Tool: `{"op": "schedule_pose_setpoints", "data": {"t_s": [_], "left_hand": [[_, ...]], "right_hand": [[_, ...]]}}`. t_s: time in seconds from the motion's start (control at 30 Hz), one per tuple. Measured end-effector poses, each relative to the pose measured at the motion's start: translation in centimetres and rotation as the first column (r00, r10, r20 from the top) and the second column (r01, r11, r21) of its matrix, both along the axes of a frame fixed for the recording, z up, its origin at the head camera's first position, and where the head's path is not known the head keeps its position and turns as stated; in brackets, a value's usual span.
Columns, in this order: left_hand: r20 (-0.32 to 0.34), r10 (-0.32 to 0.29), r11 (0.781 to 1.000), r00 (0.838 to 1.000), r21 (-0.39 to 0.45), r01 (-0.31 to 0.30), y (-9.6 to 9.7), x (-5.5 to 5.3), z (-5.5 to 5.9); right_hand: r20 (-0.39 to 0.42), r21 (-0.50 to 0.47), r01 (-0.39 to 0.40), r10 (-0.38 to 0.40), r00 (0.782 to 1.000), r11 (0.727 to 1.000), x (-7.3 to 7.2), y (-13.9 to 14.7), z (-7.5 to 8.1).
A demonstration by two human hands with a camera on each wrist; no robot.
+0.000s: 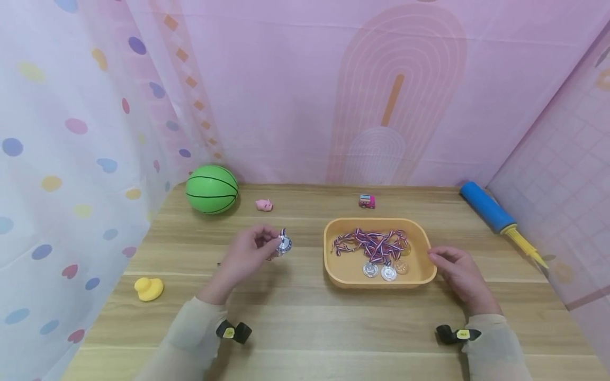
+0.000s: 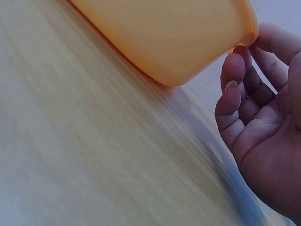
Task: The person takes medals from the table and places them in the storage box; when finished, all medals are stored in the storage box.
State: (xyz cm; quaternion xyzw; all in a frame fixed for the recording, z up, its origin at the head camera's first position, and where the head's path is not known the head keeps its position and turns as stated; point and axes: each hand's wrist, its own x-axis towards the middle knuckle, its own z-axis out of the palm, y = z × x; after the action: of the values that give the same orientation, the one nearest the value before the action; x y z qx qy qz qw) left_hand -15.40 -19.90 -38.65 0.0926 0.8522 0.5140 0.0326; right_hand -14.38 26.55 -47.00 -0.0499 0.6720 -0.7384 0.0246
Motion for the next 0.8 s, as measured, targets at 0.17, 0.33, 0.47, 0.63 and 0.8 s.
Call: {"op": "schedule_pose_setpoints", "data": {"t_s": [0.17,0.33,0.47,0.63,0.8], "left_hand": [[-0.087,-0.020,1.000,0.996,0.018,0.022,0.4,-1.1,2.7],[-0.206,-0.028,1.000,0.978,0.005,0.030,1.3,-2.1,5.5],[-0.259,-0.026,0.999,0.966,0.031,0.035,2.3,-2.6,7.5],[-0.280,-0.072,0.994,0.957,0.060,0.093,4.3,-3.1,9.7],[-0.308,-0.139,0.982,0.941,0.079,0.171,6.5,-3.5,11.5]], "right_hand": [[0.010,0.003,-0.008,0.008,1.000,1.000,0.0,0.0,0.1],[0.010,0.002,-0.010,0.010,1.000,1.000,0.0,0.0,0.0],[0.007,0.008,-0.001,0.001,1.000,1.000,0.0,0.0,0.0],[0.012,0.014,0.004,-0.004,1.000,1.000,0.0,0.0,0.1],[-0.003,-0.006,-0.012,0.012,1.000,1.000,0.1,0.0,0.2]]}}
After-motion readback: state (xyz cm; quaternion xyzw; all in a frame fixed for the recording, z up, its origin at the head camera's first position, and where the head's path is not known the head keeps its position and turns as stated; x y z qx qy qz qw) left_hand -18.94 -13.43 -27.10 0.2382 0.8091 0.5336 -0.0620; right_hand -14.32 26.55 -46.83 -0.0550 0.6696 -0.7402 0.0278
